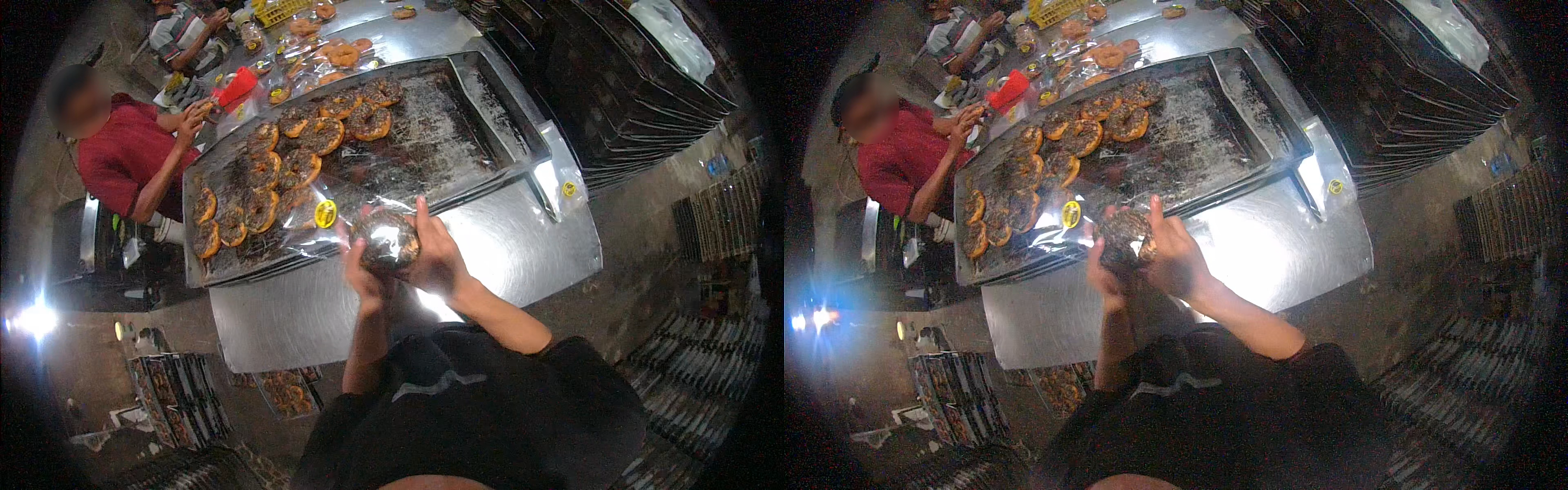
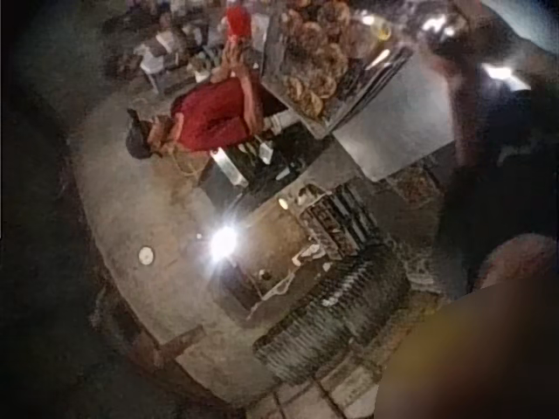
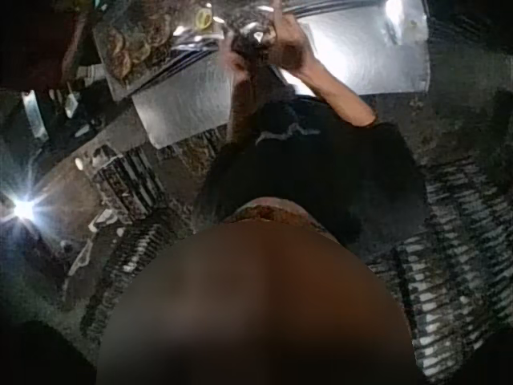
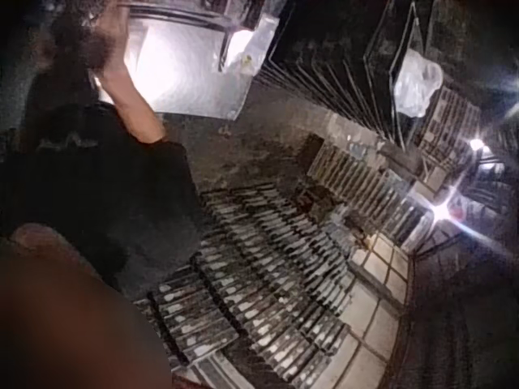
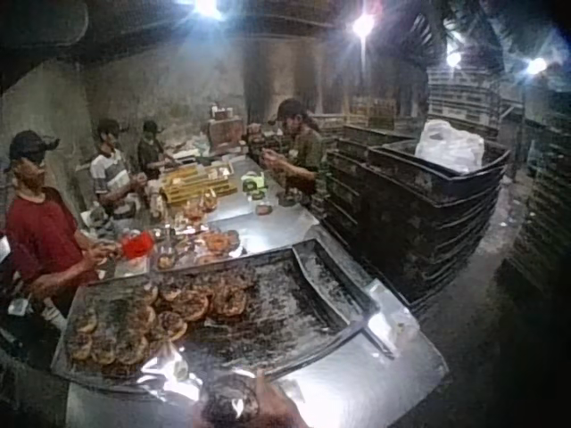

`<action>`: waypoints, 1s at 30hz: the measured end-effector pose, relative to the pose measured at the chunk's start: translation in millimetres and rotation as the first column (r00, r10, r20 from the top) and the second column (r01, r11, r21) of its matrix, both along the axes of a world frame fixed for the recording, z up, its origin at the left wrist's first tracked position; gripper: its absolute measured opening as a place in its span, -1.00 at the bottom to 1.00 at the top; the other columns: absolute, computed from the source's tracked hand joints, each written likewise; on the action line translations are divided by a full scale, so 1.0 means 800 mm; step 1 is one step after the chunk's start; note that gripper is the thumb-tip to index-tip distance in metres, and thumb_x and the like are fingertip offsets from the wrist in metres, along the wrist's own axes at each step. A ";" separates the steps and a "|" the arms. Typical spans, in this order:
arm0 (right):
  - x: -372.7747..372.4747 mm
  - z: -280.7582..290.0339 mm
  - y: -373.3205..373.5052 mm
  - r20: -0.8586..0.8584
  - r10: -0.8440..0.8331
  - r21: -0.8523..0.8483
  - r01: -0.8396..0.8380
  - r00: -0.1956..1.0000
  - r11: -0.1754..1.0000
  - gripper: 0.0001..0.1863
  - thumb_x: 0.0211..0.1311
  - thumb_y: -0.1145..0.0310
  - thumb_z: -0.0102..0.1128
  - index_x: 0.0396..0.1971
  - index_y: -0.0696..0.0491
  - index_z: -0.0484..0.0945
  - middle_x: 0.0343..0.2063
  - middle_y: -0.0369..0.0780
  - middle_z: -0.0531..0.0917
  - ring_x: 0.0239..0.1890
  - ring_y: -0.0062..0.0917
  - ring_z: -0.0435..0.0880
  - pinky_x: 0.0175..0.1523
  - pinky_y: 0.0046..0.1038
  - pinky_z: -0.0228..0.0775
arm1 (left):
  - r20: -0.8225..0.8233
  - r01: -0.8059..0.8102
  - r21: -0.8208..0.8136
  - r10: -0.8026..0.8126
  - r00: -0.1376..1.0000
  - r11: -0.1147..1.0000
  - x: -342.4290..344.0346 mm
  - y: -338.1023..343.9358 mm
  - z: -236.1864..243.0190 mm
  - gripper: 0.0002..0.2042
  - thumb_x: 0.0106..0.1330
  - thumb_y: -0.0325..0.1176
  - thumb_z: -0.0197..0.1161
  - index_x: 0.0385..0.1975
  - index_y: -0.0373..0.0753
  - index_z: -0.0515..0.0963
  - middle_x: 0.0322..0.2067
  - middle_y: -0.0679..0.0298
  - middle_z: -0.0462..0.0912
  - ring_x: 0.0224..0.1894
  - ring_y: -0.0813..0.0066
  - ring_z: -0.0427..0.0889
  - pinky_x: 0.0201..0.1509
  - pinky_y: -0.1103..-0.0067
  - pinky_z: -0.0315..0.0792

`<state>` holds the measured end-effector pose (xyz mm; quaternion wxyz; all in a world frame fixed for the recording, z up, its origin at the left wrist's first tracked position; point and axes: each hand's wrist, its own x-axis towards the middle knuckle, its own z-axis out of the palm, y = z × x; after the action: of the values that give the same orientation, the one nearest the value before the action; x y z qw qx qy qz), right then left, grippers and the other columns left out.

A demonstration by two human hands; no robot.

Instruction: The person repeatedly picks doughnuts from a metal tray, places them into clear plastic bags, and sets the bags aside. The person also moves full trays to a lower rack and brings new trays to the work surface. Other workers are visible in the background performing similar packaging tasks.

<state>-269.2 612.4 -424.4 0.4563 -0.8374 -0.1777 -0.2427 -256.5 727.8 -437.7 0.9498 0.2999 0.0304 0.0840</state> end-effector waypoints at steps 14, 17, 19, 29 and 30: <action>0.112 0.126 -0.036 0.019 -0.011 -0.118 0.013 1.000 0.993 -0.74 0.01 0.26 0.16 -0.59 0.18 0.58 -0.66 -0.06 0.56 -0.58 -0.27 0.56 -0.41 -0.34 0.37 | -0.292 0.641 0.722 -0.727 0.622 0.259 -0.075 0.005 -0.125 -0.72 0.08 -0.50 0.15 -0.17 -0.37 0.43 -0.27 0.18 0.51 -0.17 0.36 0.49 -0.06 0.52 0.37; 0.154 0.144 0.010 0.216 0.033 0.003 -0.034 0.976 0.999 -0.57 0.02 0.29 0.15 -0.12 0.20 0.41 -0.37 0.08 0.54 -0.31 -0.12 0.54 -0.19 -0.31 0.36 | -0.031 -0.096 0.976 -0.569 0.822 -0.193 -0.064 -0.006 -0.197 -0.69 -0.08 -0.50 0.17 -0.26 -0.35 0.44 -0.37 0.11 0.47 -0.24 0.15 0.45 -0.14 0.39 0.37; 0.135 0.113 0.028 0.313 0.117 -0.071 -0.099 0.943 0.993 -0.25 0.05 0.29 0.14 0.20 0.22 0.01 -0.08 0.17 0.41 -0.12 -0.05 0.47 0.01 -0.30 0.29 | -0.045 -0.114 0.965 -0.578 0.815 -0.236 -0.048 0.008 -0.253 -0.79 -0.08 -0.40 0.19 -0.41 -0.31 0.46 -0.44 0.09 0.46 -0.29 0.10 0.44 -0.17 0.36 0.35; -0.106 -0.131 -0.060 -0.734 0.322 0.137 -0.334 0.598 0.932 -0.72 0.12 0.22 0.10 -0.37 0.16 0.52 -0.60 -0.19 0.52 -0.52 -0.53 0.48 -0.33 -0.45 0.34 | -0.401 0.569 0.785 -0.498 0.769 0.246 -0.066 0.016 -0.133 -0.77 0.17 -0.29 0.13 -0.32 -0.35 0.52 -0.45 0.21 0.57 -0.41 0.53 0.54 -0.30 0.59 0.40; -0.104 -0.127 -0.059 -0.748 0.279 0.115 -0.296 0.602 0.948 -0.71 0.11 0.18 0.11 -0.40 0.15 0.52 -0.58 -0.19 0.54 -0.49 -0.48 0.51 -0.30 -0.42 0.36 | -0.367 0.532 0.820 -0.521 0.771 0.210 -0.076 0.009 -0.101 -0.77 0.16 -0.30 0.14 -0.32 -0.35 0.52 -0.46 0.24 0.57 -0.40 0.58 0.53 -0.29 0.62 0.40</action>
<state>-352.4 565.2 -525.9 0.5125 -0.8267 -0.1062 0.2064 -317.5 734.7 -518.8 0.6082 0.7470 -0.1170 -0.2416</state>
